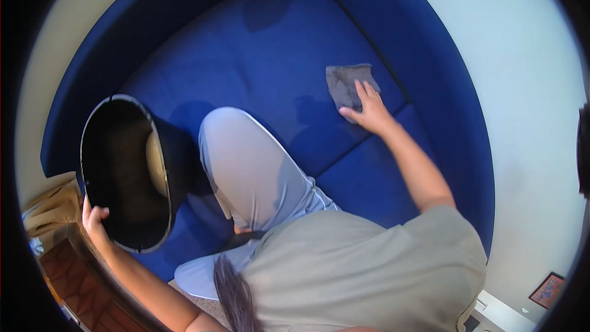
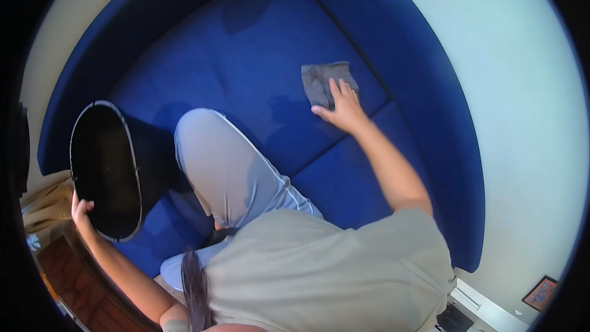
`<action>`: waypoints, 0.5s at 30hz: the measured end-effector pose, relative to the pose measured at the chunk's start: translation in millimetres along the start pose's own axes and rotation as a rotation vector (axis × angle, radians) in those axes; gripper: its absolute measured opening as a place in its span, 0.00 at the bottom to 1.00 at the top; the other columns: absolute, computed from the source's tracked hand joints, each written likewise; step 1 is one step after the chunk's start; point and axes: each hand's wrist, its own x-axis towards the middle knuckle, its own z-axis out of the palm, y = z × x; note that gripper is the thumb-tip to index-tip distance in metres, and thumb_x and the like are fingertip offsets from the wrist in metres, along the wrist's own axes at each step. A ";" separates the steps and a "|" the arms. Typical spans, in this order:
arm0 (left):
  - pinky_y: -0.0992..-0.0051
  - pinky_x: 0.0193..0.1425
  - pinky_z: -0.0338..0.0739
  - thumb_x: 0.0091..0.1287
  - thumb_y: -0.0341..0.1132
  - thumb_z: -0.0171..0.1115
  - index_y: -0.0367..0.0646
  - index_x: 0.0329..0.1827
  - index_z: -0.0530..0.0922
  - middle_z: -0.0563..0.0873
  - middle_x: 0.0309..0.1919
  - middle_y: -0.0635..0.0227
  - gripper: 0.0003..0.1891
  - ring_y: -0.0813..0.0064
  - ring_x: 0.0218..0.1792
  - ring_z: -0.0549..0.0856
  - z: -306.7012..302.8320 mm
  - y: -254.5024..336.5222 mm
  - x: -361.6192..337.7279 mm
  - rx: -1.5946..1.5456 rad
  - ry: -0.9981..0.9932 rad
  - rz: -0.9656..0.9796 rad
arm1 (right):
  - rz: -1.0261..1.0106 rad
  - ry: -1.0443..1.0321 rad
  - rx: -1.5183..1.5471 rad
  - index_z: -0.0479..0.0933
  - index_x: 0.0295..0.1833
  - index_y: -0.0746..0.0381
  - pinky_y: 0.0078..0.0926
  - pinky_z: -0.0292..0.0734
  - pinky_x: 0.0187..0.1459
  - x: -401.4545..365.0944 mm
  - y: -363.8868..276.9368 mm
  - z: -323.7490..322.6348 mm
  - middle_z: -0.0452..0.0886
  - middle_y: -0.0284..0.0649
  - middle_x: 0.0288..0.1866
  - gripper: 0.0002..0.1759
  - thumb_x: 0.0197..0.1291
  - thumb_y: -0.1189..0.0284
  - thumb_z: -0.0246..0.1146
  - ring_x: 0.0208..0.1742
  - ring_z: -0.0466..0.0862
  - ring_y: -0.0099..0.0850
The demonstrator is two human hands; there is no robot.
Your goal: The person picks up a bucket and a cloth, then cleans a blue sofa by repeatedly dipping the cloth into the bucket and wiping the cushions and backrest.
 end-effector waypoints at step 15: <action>0.77 0.51 0.75 0.34 0.28 0.50 0.33 0.59 0.73 0.81 0.46 0.62 0.38 0.67 0.44 0.81 32.6 48.0 -41.9 -0.101 0.160 -0.185 | 0.093 0.451 0.004 0.46 0.75 0.70 0.46 0.33 0.75 382.3 -141.5 26.7 0.45 0.50 0.78 0.48 0.63 0.42 0.45 0.79 0.42 0.45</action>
